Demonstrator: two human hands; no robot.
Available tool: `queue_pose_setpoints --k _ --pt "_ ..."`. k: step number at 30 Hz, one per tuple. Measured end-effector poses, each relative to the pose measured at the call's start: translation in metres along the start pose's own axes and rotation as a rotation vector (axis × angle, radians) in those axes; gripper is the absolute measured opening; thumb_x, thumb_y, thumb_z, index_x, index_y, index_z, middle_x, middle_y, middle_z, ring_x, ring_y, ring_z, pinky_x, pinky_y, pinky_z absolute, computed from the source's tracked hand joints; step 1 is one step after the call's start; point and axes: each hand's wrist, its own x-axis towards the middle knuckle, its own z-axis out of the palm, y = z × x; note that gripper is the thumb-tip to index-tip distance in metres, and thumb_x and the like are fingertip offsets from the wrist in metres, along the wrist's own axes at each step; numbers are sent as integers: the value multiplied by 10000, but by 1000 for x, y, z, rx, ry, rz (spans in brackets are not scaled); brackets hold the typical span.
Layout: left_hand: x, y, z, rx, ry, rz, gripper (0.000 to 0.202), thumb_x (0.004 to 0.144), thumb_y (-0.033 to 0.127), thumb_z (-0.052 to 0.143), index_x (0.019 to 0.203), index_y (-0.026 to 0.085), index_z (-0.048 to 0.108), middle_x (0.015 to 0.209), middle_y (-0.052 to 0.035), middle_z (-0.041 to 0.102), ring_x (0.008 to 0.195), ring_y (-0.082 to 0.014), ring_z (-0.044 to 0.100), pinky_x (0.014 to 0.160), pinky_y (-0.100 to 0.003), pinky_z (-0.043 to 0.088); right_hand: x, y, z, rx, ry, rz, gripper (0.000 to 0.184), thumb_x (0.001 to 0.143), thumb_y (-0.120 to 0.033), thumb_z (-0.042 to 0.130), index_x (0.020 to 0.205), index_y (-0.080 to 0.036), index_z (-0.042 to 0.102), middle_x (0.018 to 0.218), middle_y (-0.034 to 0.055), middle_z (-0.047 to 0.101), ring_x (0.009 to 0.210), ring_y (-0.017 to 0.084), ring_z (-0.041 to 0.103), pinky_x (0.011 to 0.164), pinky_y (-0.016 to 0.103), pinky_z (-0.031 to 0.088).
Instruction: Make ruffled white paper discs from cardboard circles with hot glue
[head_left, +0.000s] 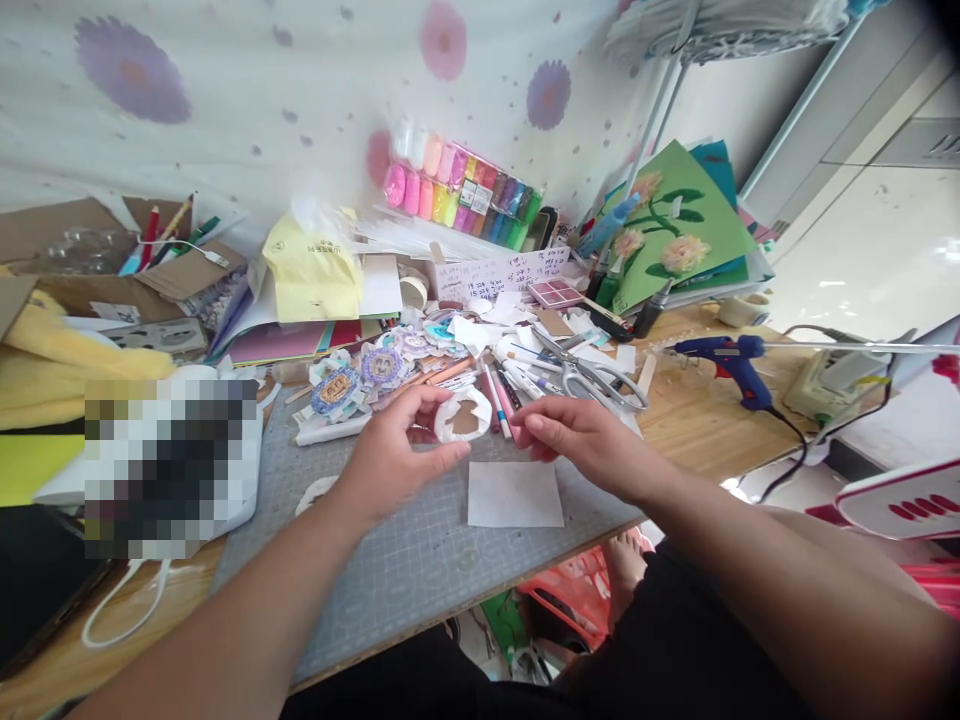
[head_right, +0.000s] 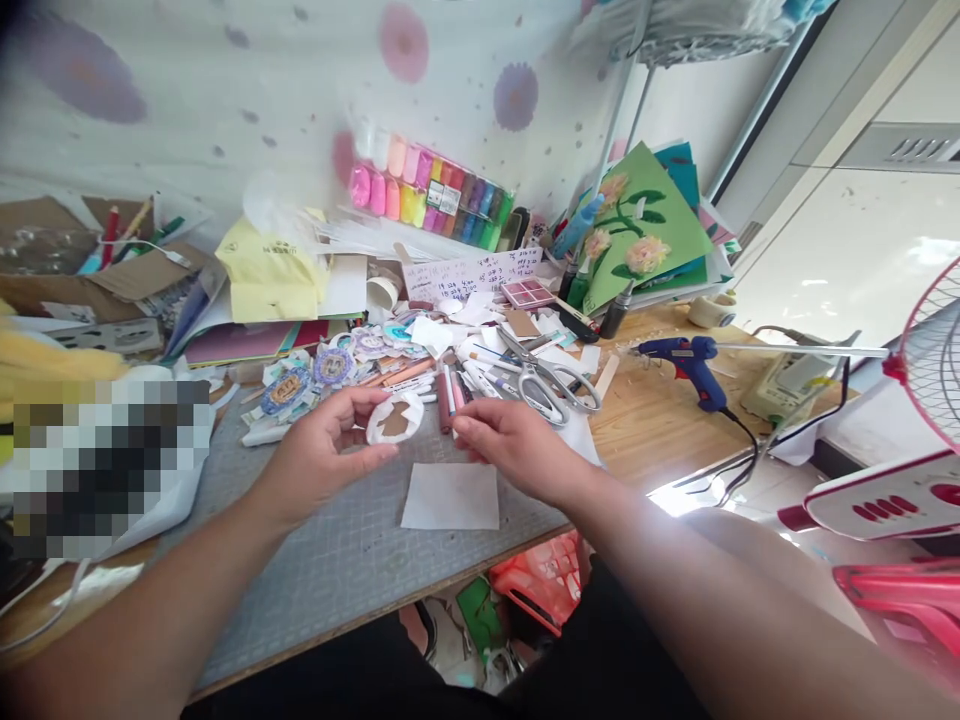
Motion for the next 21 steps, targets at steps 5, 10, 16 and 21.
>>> queue_pose_setpoints --k 5,10,16,21 --pt "-2 1 -1 54 -45 -8 406 639 305 754 1021 230 639 1024 -59 639 888 -238 591 774 -348 463 -13 18 -14 -732 15 -39 206 827 -328 570 912 -169 671 866 86 609 776 218 563 700 342 408" --pt "-9 9 2 212 -282 89 376 647 279 748 1010 266 650 1072 -64 630 989 -269 569 881 -386 430 -21 20 -2 -751 27 -42 25 747 -147 595 733 -166 604 811 49 574 773 184 544 687 288 394" --pt "-28 25 17 244 -522 455 511 577 318 777 1054 212 627 1282 -107 516 1200 -289 442 1036 -425 334 -17 18 2 -522 26 25 66 767 -179 553 714 -185 591 655 -11 594 631 146 531 569 246 366" --pt "-41 27 28 199 -440 701 448 639 407 711 1010 177 613 1129 -119 612 1082 -241 527 1003 -378 379 8 8 10 -497 31 -8 107 777 -236 542 687 -192 579 616 -24 601 590 137 532 544 242 376"
